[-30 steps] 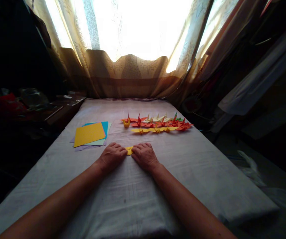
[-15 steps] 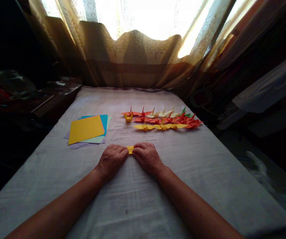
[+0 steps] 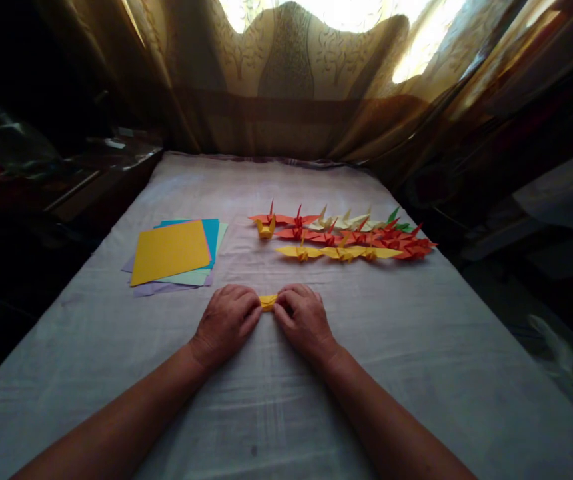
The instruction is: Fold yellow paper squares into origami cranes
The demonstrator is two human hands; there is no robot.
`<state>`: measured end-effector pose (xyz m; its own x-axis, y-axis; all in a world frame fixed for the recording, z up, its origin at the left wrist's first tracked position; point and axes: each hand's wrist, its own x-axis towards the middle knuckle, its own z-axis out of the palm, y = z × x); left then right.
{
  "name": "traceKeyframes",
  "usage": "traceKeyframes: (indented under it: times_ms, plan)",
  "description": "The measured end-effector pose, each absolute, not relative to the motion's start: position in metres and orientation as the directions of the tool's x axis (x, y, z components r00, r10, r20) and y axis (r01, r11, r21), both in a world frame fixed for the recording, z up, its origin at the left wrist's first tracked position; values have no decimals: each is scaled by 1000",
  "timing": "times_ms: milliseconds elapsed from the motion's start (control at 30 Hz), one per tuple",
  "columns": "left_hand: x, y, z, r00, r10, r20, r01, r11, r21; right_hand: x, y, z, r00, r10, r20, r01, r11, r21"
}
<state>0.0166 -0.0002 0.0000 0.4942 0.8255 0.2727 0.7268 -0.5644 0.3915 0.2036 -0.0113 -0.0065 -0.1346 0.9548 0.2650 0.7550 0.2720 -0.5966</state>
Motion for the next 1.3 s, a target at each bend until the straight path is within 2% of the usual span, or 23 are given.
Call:
traceKeyframes:
  times_ms: [267, 700, 967, 1200, 1300]
  plan:
    - [16, -1, 3, 479, 848, 226, 726, -528, 441, 202, -12, -7, -116, 963, 242, 754, 244, -610]
    - [17, 0, 0, 463, 850, 253, 707, -526, 473, 203, -12, -7, -137, 967, 214, 762, 241, -601]
    - [16, 1, -1, 444, 860, 251, 701, -508, 501, 196, -9, -2, -108, 984, 143, 836, 168, -523]
    - [15, 3, -4, 441, 857, 266, 688, -513, 514, 219, 2, -3, -230, 965, 129, 693, 255, -674]
    - [14, 3, -4, 443, 849, 289, 683, -528, 505, 224, 3, -5, -260, 950, 171, 665, 304, -682]
